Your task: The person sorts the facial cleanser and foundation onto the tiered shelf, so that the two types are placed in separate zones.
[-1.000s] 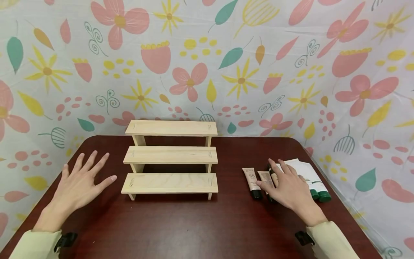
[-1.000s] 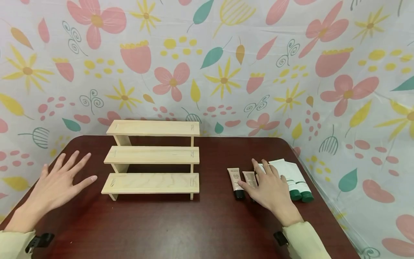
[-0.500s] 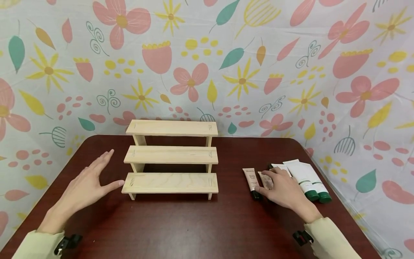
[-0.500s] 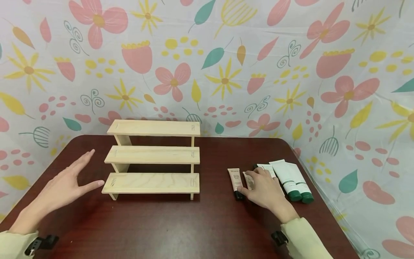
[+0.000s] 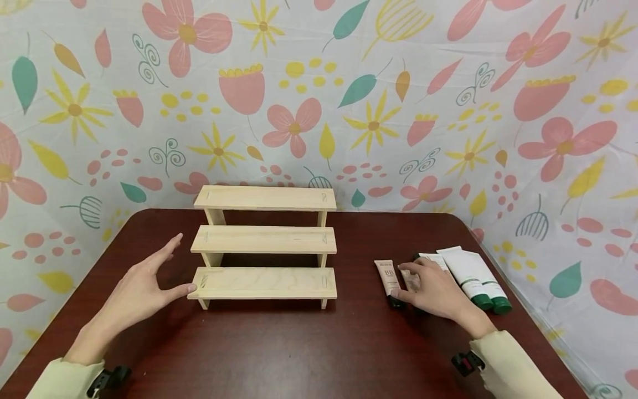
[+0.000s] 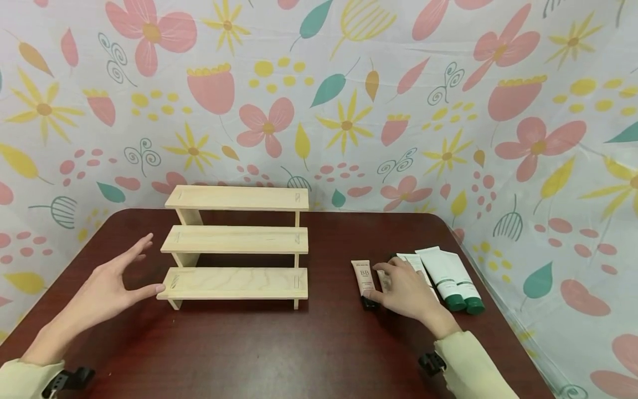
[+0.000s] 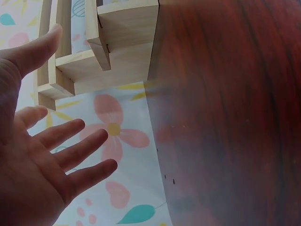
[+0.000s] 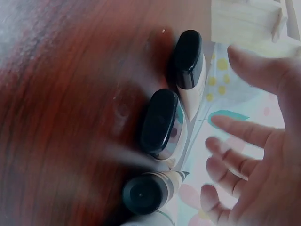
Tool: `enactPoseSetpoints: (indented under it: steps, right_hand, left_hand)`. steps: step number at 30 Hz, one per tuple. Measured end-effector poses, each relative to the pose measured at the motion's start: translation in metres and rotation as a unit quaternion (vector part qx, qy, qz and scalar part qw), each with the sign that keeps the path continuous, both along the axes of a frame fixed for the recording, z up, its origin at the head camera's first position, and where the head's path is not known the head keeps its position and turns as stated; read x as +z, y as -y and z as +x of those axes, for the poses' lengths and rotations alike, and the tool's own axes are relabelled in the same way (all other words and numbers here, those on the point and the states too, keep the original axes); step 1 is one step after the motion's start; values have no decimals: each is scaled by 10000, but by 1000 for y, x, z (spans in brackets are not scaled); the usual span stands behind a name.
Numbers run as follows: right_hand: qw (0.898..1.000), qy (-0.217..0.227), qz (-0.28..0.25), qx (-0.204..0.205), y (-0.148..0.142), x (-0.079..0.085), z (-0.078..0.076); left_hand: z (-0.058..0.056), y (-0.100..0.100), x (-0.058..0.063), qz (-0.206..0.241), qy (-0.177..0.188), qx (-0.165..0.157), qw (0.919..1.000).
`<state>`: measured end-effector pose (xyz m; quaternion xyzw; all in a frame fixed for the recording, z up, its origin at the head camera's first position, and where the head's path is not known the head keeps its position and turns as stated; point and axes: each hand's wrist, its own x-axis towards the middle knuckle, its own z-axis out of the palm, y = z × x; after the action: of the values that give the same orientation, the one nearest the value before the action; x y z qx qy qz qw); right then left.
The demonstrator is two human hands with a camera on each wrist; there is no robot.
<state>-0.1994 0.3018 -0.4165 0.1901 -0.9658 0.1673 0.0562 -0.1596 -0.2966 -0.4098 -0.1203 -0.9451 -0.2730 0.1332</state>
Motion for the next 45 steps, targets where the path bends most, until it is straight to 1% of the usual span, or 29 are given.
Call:
enactPoseSetpoints:
  steps: [4,7,11,17,21,24,28,36,45]
  right_hand:
    - [9972,359,-538,372,-6,1,-5]
    - [9934,574,-856,501,-11,0,-10]
    - [9906,632,-1038,636,-18,-2,-15]
    - [9888,586,-1089,835,-21,-4,-20]
    - [9886,726,-1036,813,-19,-4,-23]
    - [9890,837,-957,758,-19,-5,-25]
    - [9906,834,-820,703,-18,-6,-26]
    - [9910,837,-685,793,-11,-6,-31]
    - [9890,984,-742,816,-2,-8,-36]
  left_hand:
    - [-2,-1,-1,77,-149,-81,9998]
    - [-3,-2,-2,107,-228,-137,9996]
    - [-3,-4,-5,150,-290,-249,9992]
    - [-3,-5,-9,254,-273,-317,9988]
    - [-4,-5,-10,346,-190,-369,9985]
    - [-5,-5,-11,414,-136,-478,9979]
    - [-6,-5,-14,541,-81,-621,9966]
    - [-8,0,-15,832,95,-968,9918]
    - [-14,2,-14,1101,46,-1256,9859]
